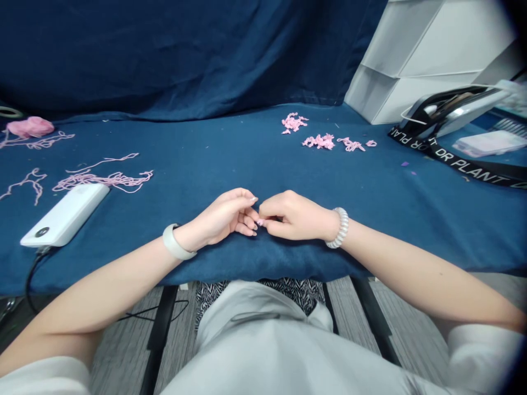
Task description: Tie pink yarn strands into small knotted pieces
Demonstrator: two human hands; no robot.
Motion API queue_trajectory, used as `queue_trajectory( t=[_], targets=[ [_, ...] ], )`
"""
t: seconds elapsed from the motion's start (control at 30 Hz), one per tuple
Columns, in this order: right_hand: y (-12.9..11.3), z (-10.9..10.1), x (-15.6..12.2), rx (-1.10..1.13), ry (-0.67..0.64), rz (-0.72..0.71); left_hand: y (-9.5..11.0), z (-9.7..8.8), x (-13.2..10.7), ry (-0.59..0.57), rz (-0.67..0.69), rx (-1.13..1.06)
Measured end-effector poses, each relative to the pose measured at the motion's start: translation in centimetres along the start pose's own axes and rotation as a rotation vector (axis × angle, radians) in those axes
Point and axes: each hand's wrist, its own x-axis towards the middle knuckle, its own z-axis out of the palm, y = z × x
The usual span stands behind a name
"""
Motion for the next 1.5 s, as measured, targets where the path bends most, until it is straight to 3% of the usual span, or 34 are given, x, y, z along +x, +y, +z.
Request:
queue_trajectory(
  t=[0.17, 0.3, 0.43, 0.63, 0.8, 0.93, 1.17, 1.5],
  targets=[
    [0.6, 0.3, -0.2, -0.306, 0.244, -0.166, -0.1, 0.3, -0.1, 0.099, 0.18, 0.168],
    [0.6, -0.1, -0.5, -0.472, 0.362, -0.235, -0.2, -0.1, -0.5, 0.065, 0.431, 0.345],
    [0.3, -0.6, -0.7, -0.575, 0.396, -0.29, -0.3, -0.4, -1.1, 0.052, 0.613, 0.476],
    [-0.3, -1.0, -0.5, -0.665, 0.436, -0.371, -0.4, -0.6, -1.2, 0.1, 1.08, 0.847],
    [-0.1, -1.0, -0.6, -0.679, 0.49, -0.42, -0.4, -0.8, -0.9, 0.136, 1.372, 0.94],
    [-0.1, -0.8, -0.7, -0.68, 0.534, -0.442, -0.4, -0.6, -1.2, 0.118, 1.475, 1.019],
    [-0.4, -0.9, -0.7, -0.693, 0.588, -0.468, -0.4, -0.5, -1.4, 0.22, 1.615, 1.068],
    [-0.5, -1.0, -0.8, -0.688, 0.628, -0.495, -0.4, -0.5, -1.7, 0.257, 1.678, 1.17]
  ],
)
